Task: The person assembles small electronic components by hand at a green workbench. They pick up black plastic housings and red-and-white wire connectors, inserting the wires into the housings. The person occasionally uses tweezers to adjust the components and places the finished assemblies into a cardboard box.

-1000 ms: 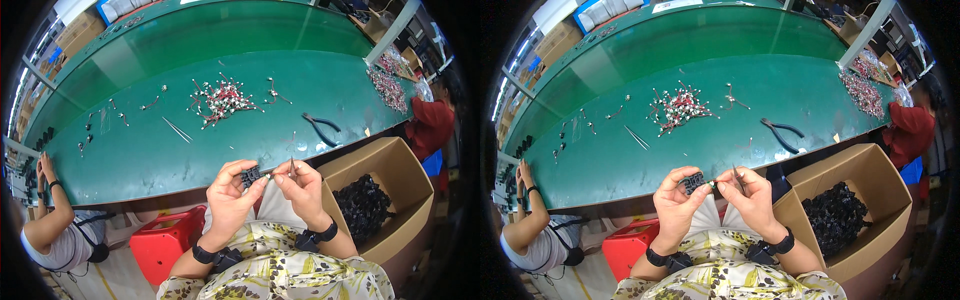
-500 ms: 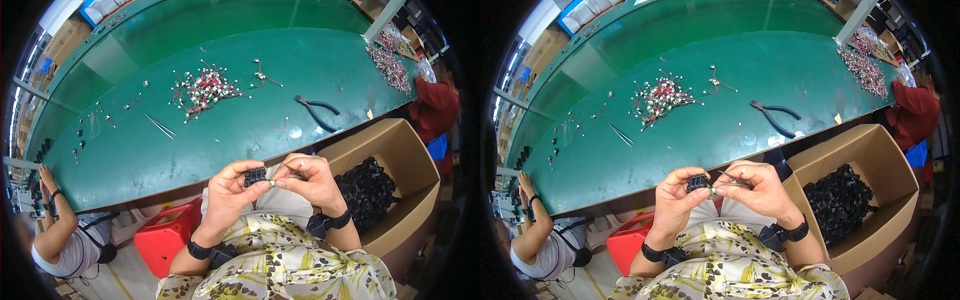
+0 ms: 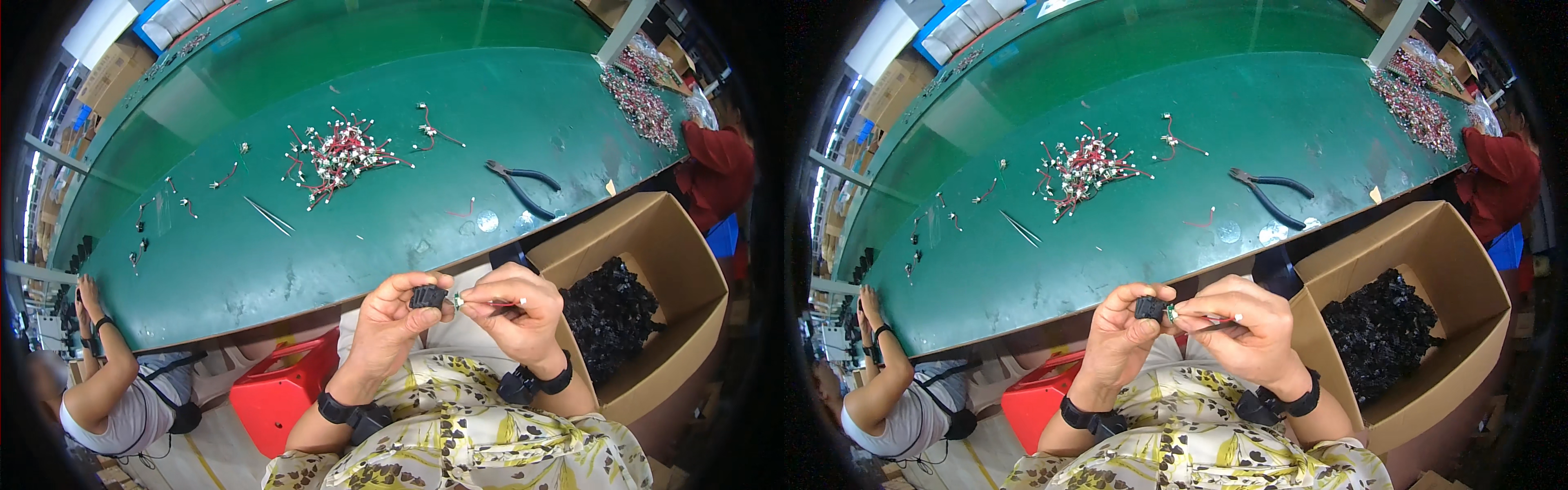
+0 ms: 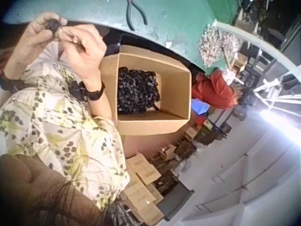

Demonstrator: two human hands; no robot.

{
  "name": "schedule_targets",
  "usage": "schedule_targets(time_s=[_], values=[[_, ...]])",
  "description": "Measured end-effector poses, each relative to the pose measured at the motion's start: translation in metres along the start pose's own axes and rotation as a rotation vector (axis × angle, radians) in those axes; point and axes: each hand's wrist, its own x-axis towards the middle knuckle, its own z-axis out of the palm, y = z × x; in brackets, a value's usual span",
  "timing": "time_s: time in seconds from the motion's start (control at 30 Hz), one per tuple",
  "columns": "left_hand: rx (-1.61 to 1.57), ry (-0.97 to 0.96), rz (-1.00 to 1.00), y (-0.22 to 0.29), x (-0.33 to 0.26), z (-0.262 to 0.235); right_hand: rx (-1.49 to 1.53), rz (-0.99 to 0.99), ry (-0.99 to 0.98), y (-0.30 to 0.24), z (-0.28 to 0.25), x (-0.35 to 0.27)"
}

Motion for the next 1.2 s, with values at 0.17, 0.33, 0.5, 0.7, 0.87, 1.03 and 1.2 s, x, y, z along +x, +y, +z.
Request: schedule_targets(time_s=[0.17, 0.33, 0.5, 0.7, 0.87, 1.03, 1.2], values=[[0.014, -0.004, 0.020, -0.003, 0.000, 0.000, 0.005, -0.025, 0.056, -0.008, 0.011, -0.001], [0.025, -0.023, 0.047, -0.004, 0.000, 0.000, 0.061, -0.018, 0.081, -0.006, 0.015, -0.004], [0.038, -0.038, 0.080, -0.007, 0.001, -0.001, 0.058, 0.000, 0.108, -0.002, 0.018, -0.006], [0.200, -0.014, 0.201, -0.012, 0.004, -0.003, -0.004, 0.017, 0.120, -0.005, 0.020, -0.005], [0.450, -0.056, 0.322, -0.008, 0.006, -0.005, -0.057, -0.031, 0.077, -0.004, 0.018, -0.003], [0.538, -0.091, 0.239, 0.001, 0.004, -0.008, -0.103, -0.056, -0.025, -0.004, 0.012, -0.003], [0.121, -0.047, -0.087, -0.006, -0.004, -0.012, 0.090, 0.098, -0.120, 0.002, 0.001, 0.006]])
